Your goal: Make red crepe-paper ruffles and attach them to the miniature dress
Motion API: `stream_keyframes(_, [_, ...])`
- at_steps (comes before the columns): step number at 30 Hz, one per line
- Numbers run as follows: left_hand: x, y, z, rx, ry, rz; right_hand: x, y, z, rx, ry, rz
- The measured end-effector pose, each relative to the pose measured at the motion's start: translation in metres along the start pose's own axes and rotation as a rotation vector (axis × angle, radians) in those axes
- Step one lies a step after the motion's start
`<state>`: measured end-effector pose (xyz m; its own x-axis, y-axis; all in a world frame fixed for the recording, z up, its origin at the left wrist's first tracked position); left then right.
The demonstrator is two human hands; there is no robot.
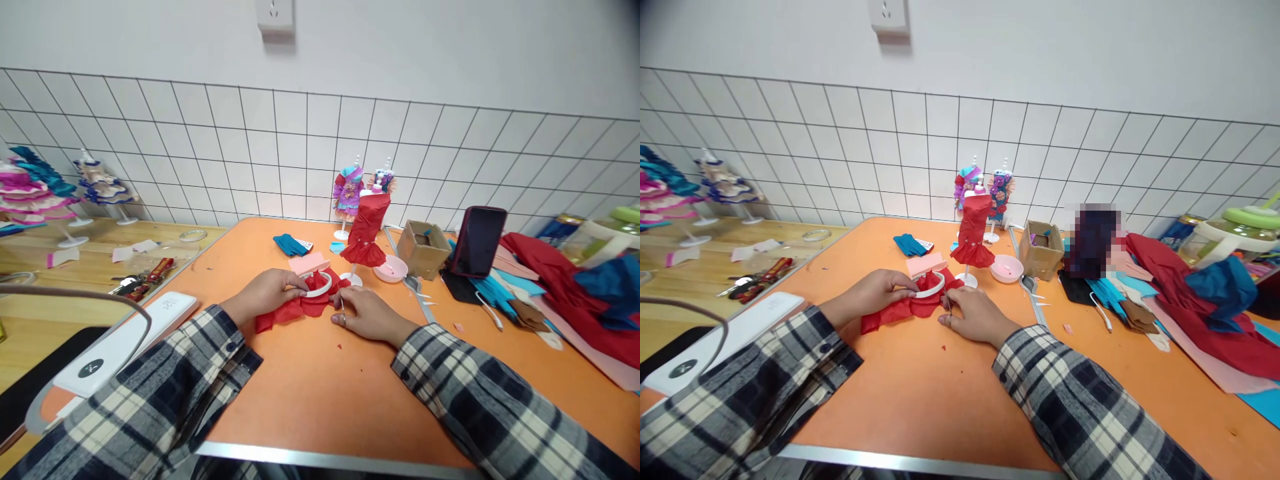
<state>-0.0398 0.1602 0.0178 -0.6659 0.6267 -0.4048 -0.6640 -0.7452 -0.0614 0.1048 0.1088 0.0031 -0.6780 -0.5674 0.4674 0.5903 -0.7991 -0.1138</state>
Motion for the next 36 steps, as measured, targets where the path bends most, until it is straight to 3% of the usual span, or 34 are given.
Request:
stream_keyframes(3, [-0.016, 0.002, -0.007, 0.068, -0.201, -0.049, 0.001, 0.000, 0.000, 0.016, -0.015, 0.007])
stream_keyframes(8, [-0.033, 0.004, -0.010, 0.062, -0.351, -0.074, 0.008, 0.006, 0.007, -0.022, -0.050, 0.021])
stream_keyframes(14, [-0.029, 0.011, 0.024, -0.140, -0.296, -0.033, 0.001, 0.030, 0.030, -0.233, -0.144, -0.065])
stream_keyframes(18, [-0.033, 0.013, 0.029, -0.264, -0.115, 0.056, -0.018, 0.039, 0.018, -0.225, -0.586, -0.180])
stream_keyframes(20, [-0.044, 0.010, 0.016, -0.269, 0.030, 0.067, -0.016, 0.037, 0.005, -0.171, -0.877, -0.180])
stream_keyframes(23, [-0.067, 0.002, -0.006, -0.281, 0.203, 0.027, -0.013, 0.035, -0.010, -0.121, -1.129, -0.252])
stream_keyframes(26, [-0.080, -0.004, -0.015, -0.353, 0.293, 0.022, -0.011, 0.037, -0.021, -0.089, -1.264, -0.337])
stream_keyframes(30, [-0.081, -0.011, -0.014, -0.459, 0.403, 0.067, -0.006, 0.036, -0.027, -0.053, -1.414, -0.319])
stream_keyframes(34, [-0.081, -0.013, -0.009, -0.566, 0.556, 0.065, -0.022, 0.035, -0.007, -0.222, -1.356, -0.262])
stream_keyframes(36, [-0.076, -0.012, -0.011, -0.555, 0.678, 0.059, -0.031, 0.037, 0.006, -0.286, -1.289, -0.247])
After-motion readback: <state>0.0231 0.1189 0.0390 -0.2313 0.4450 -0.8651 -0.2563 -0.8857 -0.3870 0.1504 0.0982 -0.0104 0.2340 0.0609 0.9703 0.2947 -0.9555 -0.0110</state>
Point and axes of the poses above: each hand's wrist, its own y-axis away from the middle knuckle, its own z-axis out of the back of the hand, x = y × z, the point moved 10 cm from there along -y, towards the middle knuckle, and after that the axes turned 7 degrees about x, right-handed, at the moved point
